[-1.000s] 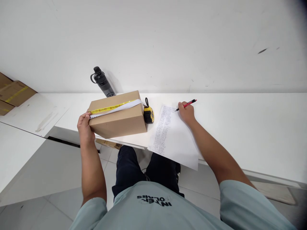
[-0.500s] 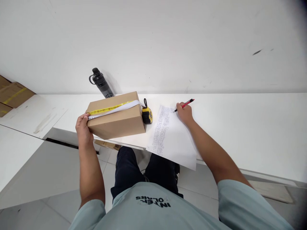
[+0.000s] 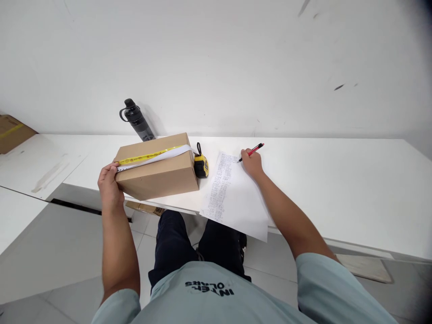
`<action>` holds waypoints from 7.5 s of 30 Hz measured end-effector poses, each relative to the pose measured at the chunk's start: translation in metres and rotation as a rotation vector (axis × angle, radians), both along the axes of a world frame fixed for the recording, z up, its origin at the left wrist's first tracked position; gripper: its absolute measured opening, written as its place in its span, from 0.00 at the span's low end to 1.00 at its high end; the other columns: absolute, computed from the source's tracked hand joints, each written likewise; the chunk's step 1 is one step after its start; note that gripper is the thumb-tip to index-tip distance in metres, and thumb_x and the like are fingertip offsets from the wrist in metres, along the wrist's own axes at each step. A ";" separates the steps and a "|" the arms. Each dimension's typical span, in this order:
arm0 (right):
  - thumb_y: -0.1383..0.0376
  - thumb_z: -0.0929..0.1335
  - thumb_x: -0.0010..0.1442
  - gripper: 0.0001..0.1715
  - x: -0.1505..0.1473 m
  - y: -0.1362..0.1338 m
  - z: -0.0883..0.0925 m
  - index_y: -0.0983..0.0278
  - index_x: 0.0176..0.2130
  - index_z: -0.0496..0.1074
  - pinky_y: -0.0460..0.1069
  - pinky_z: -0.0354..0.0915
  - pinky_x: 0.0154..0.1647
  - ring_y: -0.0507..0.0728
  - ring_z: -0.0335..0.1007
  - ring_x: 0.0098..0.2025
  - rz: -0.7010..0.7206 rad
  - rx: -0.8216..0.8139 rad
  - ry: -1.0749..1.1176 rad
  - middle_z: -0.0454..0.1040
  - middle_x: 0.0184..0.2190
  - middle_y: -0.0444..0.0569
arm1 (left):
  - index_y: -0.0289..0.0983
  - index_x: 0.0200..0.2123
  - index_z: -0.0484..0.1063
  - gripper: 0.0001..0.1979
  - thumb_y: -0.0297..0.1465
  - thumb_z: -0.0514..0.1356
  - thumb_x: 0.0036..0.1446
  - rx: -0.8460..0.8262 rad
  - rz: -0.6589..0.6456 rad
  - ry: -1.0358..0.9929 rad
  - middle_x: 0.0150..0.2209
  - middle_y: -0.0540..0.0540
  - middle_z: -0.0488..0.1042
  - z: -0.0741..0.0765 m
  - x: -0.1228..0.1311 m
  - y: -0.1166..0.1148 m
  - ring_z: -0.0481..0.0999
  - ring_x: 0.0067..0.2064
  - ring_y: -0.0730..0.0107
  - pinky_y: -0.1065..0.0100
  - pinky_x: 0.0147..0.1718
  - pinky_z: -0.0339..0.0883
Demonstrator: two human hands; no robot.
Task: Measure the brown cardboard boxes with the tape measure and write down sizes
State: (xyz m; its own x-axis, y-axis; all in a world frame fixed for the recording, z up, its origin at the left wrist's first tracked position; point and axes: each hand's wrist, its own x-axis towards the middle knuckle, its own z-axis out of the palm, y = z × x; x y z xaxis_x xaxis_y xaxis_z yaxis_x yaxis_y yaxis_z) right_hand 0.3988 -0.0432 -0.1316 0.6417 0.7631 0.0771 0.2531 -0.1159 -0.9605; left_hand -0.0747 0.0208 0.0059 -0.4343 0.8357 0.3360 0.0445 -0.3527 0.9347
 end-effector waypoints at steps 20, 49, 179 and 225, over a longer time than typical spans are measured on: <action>0.47 0.64 0.67 0.20 -0.006 -0.003 -0.004 0.58 0.34 0.69 0.53 0.64 0.45 0.58 0.66 0.37 -0.060 0.047 -0.200 0.72 0.32 0.46 | 0.41 0.31 0.77 0.06 0.33 0.66 0.48 0.015 -0.039 -0.001 0.42 0.46 0.81 -0.002 0.000 -0.003 0.77 0.59 0.57 0.60 0.66 0.65; 0.43 0.67 0.65 0.43 -0.043 -0.018 -0.008 0.61 0.70 0.65 0.62 0.72 0.54 0.65 0.76 0.51 0.396 0.087 -0.480 0.76 0.60 0.60 | 0.41 0.30 0.77 0.02 0.30 0.64 0.49 -0.018 -0.020 -0.032 0.41 0.46 0.81 0.001 0.008 -0.011 0.77 0.57 0.58 0.63 0.62 0.67; 0.53 0.74 0.62 0.47 -0.099 0.029 -0.046 0.61 0.69 0.52 0.73 0.62 0.72 0.71 0.60 0.72 0.292 0.591 -0.726 0.59 0.67 0.66 | 0.48 0.50 0.81 0.23 0.55 0.64 0.59 0.217 -0.100 1.285 0.56 0.40 0.81 0.086 -0.044 -0.071 0.76 0.60 0.37 0.43 0.62 0.65; 0.66 0.70 0.63 0.46 -0.092 0.025 -0.042 0.50 0.71 0.45 0.75 0.70 0.63 0.71 0.57 0.69 0.141 0.807 -1.009 0.52 0.65 0.62 | 0.39 0.47 0.81 0.17 0.20 0.55 0.65 0.882 -0.095 1.899 0.43 0.43 0.84 0.061 0.107 -0.021 0.78 0.43 0.60 0.46 0.63 0.66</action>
